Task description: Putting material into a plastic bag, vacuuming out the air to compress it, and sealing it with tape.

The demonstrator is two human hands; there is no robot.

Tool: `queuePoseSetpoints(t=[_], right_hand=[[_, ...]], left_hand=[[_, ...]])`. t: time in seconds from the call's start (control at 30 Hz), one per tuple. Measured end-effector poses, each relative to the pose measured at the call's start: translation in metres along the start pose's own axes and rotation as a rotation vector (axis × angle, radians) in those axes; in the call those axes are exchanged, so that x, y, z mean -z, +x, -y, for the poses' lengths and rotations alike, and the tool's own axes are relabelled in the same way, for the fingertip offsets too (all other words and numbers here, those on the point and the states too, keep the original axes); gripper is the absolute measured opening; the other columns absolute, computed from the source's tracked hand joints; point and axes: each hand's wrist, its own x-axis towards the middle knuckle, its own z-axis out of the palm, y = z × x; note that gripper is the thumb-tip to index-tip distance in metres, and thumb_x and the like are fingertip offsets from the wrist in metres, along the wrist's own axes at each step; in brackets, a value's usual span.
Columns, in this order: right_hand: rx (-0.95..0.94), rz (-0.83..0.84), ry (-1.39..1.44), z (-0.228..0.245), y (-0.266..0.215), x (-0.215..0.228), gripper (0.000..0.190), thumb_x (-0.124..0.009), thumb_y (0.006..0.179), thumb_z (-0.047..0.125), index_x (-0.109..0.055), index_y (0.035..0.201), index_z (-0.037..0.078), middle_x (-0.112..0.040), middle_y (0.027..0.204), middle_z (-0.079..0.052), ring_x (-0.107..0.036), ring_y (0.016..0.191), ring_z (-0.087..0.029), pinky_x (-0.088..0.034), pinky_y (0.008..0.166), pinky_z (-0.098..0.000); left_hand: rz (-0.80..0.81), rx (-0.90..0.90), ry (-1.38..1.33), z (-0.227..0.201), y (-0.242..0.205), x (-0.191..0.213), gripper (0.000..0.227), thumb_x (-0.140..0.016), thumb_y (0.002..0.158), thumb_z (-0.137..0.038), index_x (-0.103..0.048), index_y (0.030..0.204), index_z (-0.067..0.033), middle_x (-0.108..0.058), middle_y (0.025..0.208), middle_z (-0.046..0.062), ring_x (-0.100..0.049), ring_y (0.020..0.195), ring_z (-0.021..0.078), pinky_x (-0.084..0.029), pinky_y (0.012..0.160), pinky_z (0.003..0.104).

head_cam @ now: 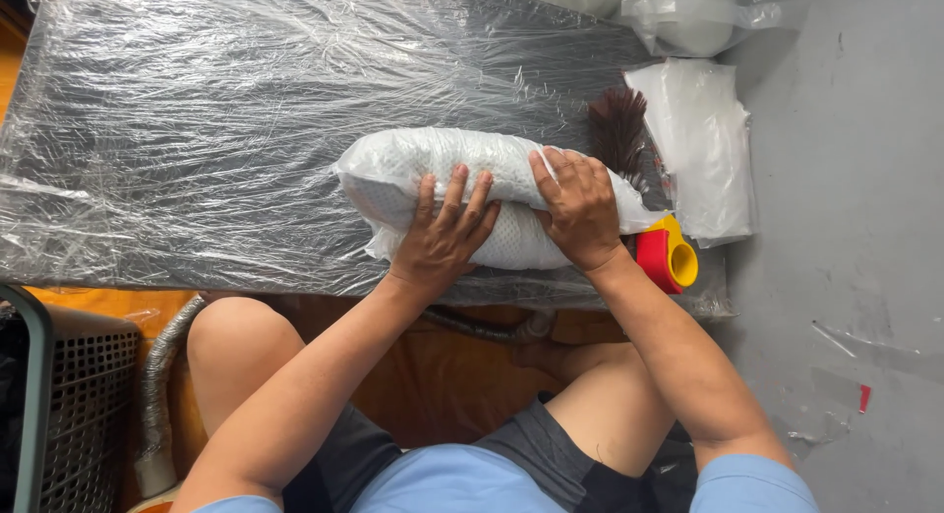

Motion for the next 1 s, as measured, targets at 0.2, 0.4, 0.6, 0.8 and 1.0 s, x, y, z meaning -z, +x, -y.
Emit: queuePoseSetpoints(t=[0.2,0.4,0.6,0.8,1.0], right_hand=[[-0.034,0.078,0.253,0.023,0.001,0.034,0.091,-0.067,0.089,0.057,-0.042,0.152,-0.004,-0.049,0.146,-0.030,-0.049,0.131,-0.049,-0.034,0.111,-0.0595],[0.009,0.184,0.087,0.036,-0.014,0.031,0.157,-0.085,0.047,0.078,-0.009,0.166,0.009,-0.029,0.156,-0.040,-0.036,0.139,-0.063,-0.021,0.119,-0.0700],[0.014,0.102,0.095,0.024,-0.029,0.016,0.117,-0.077,0.071,0.071,-0.031,0.163,0.018,-0.038,0.154,-0.031,-0.041,0.138,-0.057,-0.031,0.115,-0.0648],[0.010,0.056,0.116,0.019,-0.036,0.004,0.105,-0.075,0.074,0.070,-0.039,0.161,0.023,-0.044,0.152,-0.028,-0.044,0.136,-0.055,-0.033,0.113,-0.0642],[0.005,0.010,0.120,0.020,-0.039,0.000,0.098,-0.071,0.077,0.071,-0.041,0.160,0.028,-0.046,0.153,-0.025,-0.046,0.136,-0.053,-0.034,0.113,-0.0626]], left_hand=[[-0.166,0.042,0.032,-0.005,-0.006,-0.015,0.048,-0.069,0.088,-0.023,-0.060,0.134,-0.0151,-0.050,0.152,0.020,-0.046,0.140,0.0458,-0.035,0.110,0.068],[-0.209,0.024,0.048,-0.004,-0.010,-0.020,0.042,-0.070,0.088,-0.023,-0.062,0.128,-0.0178,-0.053,0.149,0.017,-0.049,0.139,0.0435,-0.037,0.110,0.068],[-0.142,-0.021,-0.032,0.000,-0.013,-0.020,0.064,-0.079,0.081,-0.045,-0.059,0.135,-0.0178,-0.048,0.154,0.018,-0.043,0.143,0.0437,-0.032,0.115,0.066],[0.048,-0.116,0.017,0.000,-0.009,-0.015,0.124,-0.084,0.059,-0.061,-0.033,0.159,-0.0078,-0.040,0.159,0.025,-0.034,0.146,0.0492,-0.025,0.117,0.071],[0.061,-0.132,0.204,-0.006,-0.004,-0.035,0.141,-0.088,0.036,-0.071,-0.046,0.147,0.0035,-0.048,0.141,0.030,-0.044,0.131,0.0542,-0.033,0.109,0.076]])
